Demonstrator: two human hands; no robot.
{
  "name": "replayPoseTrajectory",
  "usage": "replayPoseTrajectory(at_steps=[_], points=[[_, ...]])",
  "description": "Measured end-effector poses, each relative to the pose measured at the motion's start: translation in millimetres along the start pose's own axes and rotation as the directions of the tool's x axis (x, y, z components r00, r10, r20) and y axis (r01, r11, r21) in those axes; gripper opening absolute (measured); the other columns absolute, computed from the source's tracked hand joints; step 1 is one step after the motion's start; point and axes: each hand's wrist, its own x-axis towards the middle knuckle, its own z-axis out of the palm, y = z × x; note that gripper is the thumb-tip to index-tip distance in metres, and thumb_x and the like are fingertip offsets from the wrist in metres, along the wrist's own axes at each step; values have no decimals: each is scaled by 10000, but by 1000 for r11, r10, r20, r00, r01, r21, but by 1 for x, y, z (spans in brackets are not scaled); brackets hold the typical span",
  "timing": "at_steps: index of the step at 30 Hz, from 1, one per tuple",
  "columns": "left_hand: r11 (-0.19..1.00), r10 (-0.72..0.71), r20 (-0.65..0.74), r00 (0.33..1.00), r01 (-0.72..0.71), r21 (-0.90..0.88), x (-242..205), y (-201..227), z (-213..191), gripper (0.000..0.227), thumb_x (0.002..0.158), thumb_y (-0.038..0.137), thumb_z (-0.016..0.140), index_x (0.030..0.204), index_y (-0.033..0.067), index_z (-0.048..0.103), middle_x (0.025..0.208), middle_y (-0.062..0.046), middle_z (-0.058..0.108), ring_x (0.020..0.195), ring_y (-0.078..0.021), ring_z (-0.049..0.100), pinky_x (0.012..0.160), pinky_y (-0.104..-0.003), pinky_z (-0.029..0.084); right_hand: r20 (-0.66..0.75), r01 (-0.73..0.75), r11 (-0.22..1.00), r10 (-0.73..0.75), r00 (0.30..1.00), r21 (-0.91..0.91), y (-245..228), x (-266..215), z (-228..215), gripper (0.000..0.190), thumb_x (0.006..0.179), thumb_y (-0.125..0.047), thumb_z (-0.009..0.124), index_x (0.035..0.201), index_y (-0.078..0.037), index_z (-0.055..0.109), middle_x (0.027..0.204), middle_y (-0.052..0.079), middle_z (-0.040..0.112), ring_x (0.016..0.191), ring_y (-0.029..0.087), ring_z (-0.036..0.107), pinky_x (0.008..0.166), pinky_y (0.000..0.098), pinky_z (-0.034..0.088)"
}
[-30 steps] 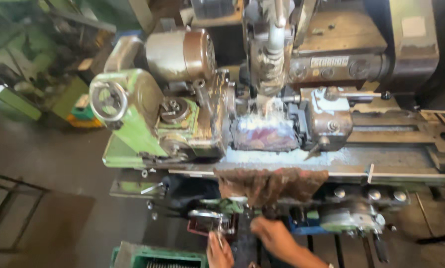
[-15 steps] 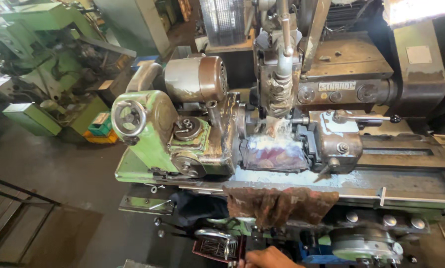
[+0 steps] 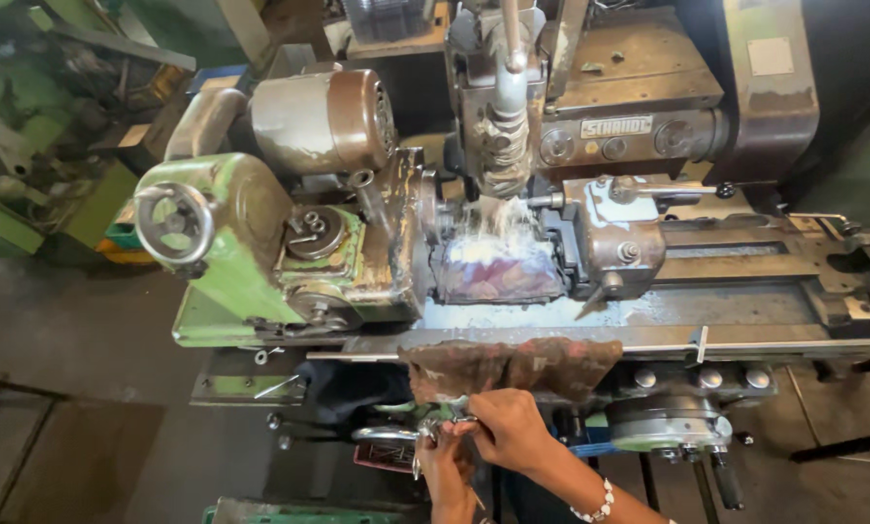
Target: The person operates a metal lathe, repeatedly inserting cylindrical metal rods into the chuck, tightening the chuck with a chuck key, and then removing the rods. The rods are placed into green bins after removal.
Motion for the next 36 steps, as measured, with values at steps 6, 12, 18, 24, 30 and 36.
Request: replayPoseTrajectory(at_steps=[6,12,18,24,30,36], points=[[997,-42,166,985,51,-53,18,18,60,257,873,252,734,805,11,676,703,-28,665,608,-125,620,567,-277,474,-190,-159,979,133,973,-129,-9,25,-28,233,678,-40,721,712,-61,492,626,129,531,592,370,594,517,455,447],[964,-229,225,947,189,186,29,29,111,275,890,288,727,744,56,700,502,90,364,391,-45,293,361,-232,197,-385,-265,944,175,906,-196,16,38,-43,295,799,-99,738,686,-60,468,612,157,491,572,395,548,518,459,422],[840,-503,405,764,322,436,72,55,149,274,961,280,717,783,152,553,570,103,405,413,-22,311,363,-213,209,-346,-423,899,436,831,117,67,25,-46,245,976,-170,617,780,-41,546,648,133,603,547,294,631,499,401,461],[925,-361,570,738,363,115,135,51,175,136,974,194,635,1066,97,613,917,-4,631,796,-126,603,726,-259,501,-325,-557,825,503,801,-95,153,10,-107,199,1036,-153,569,912,-13,636,775,195,636,711,332,645,636,419,488],[875,-411,405,817,478,-75,293,-12,224,379,905,235,678,1226,46,605,1304,-80,629,1265,-287,552,1019,-444,447,-216,-394,607,347,913,-691,309,43,-225,361,1066,-326,690,851,-35,686,877,162,663,860,359,645,786,479,500],[814,-422,210,882,470,-340,399,-83,267,237,899,147,672,1105,44,621,1113,-69,648,1076,-239,596,910,-393,483,-44,-77,74,371,928,-994,440,51,-309,757,546,-770,720,893,-101,794,925,110,729,909,304,682,750,412,534]])
